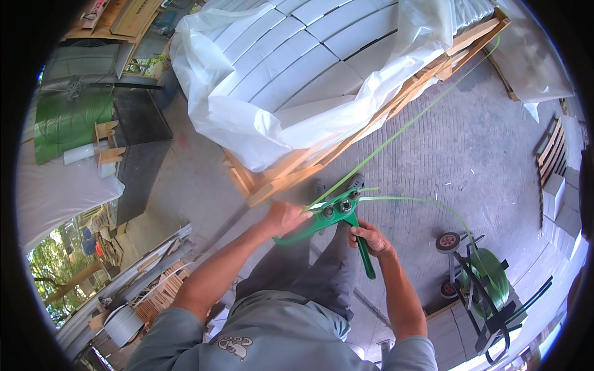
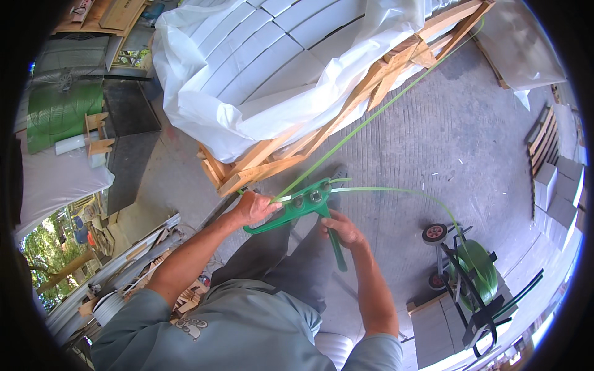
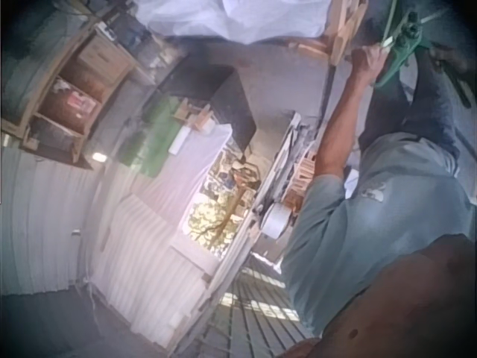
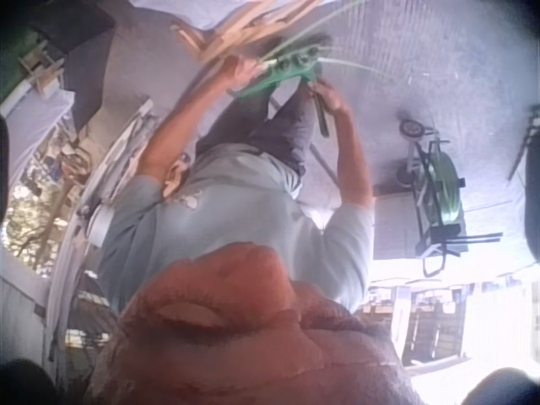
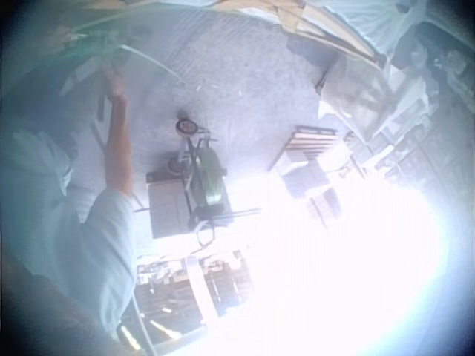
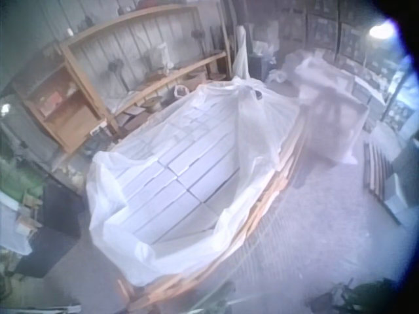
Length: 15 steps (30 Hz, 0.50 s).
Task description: The person secures a pallet of white tiles wrapped in plastic using a pneumatic nail gun and a green strapping tool. They drive nails into the wooden frame, then apply and tension plastic straps around the pallet, cutting the excess strap after each pass.
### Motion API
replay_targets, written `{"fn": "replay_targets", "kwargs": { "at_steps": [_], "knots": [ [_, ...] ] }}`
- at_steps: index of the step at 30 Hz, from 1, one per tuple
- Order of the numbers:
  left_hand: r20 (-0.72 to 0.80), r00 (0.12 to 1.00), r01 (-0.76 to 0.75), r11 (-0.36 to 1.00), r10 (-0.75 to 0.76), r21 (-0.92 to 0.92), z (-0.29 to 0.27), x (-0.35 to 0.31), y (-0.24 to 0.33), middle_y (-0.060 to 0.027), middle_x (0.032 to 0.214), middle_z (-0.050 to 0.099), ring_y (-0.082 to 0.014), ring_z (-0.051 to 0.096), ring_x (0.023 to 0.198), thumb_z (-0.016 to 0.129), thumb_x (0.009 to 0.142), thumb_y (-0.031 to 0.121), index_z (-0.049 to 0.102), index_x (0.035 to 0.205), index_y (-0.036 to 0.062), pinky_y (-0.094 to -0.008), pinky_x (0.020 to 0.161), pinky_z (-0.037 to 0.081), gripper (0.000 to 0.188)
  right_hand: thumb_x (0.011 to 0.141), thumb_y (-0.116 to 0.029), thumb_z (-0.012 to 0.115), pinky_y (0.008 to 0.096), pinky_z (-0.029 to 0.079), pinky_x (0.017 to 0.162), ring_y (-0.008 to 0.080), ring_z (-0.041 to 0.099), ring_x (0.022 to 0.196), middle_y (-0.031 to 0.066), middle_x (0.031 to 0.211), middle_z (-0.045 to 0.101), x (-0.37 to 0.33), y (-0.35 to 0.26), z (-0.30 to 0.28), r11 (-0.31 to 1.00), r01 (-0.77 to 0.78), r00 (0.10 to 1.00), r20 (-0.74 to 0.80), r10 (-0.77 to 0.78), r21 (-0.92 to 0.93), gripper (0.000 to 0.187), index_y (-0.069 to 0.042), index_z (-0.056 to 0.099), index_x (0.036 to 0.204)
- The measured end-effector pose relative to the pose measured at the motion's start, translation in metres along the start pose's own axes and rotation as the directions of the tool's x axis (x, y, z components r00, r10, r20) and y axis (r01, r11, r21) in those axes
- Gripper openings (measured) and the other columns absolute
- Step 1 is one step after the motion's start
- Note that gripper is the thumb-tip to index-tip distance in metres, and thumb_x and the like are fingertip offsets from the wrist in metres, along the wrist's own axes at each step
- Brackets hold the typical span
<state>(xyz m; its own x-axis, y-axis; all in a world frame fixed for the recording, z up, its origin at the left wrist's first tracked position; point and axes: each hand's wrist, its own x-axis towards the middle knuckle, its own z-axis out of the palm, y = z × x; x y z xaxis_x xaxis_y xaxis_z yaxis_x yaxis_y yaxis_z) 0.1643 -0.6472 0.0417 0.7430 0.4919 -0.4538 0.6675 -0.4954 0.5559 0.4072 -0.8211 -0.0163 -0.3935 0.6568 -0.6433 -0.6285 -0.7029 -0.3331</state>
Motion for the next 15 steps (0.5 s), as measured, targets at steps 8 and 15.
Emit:
{"fn": "replay_targets", "kwargs": {
  "at_steps": [8,15],
  "knots": [
    [-0.037,0.998,-0.044,0.999,0.045,0.028,0.000,0.002,0.000,-0.0183,0.062,0.060,-0.0385,0.062,0.062,0.054,0.092,0.035,0.060,0.077,0.0053,-0.0481,0.055,0.047,0.034,0.088,-0.022,0.061,0.0244,0.035,0.050,0.0091,0.042,0.056,-0.0007,0.072,0.044,0.036,0.013,0.021,0.942,0.001,0.988,-0.148,0.052,0.334,0.017,-0.008,0.053,0.095],
    [-0.038,0.999,-0.033,0.998,0.035,0.048,0.001,0.002,-0.003,-0.0182,0.061,0.060,-0.0371,0.062,0.061,0.057,0.091,0.030,0.059,0.074,0.0042,-0.0459,0.052,0.047,0.031,0.088,-0.036,0.065,0.0238,0.027,0.045,0.0058,0.031,0.049,-0.0069,0.059,0.032,0.052,0.013,0.025,0.953,-0.091,0.953,-0.251,0.168,0.290,0.026,-0.013,0.052,0.088]
  ]
}}
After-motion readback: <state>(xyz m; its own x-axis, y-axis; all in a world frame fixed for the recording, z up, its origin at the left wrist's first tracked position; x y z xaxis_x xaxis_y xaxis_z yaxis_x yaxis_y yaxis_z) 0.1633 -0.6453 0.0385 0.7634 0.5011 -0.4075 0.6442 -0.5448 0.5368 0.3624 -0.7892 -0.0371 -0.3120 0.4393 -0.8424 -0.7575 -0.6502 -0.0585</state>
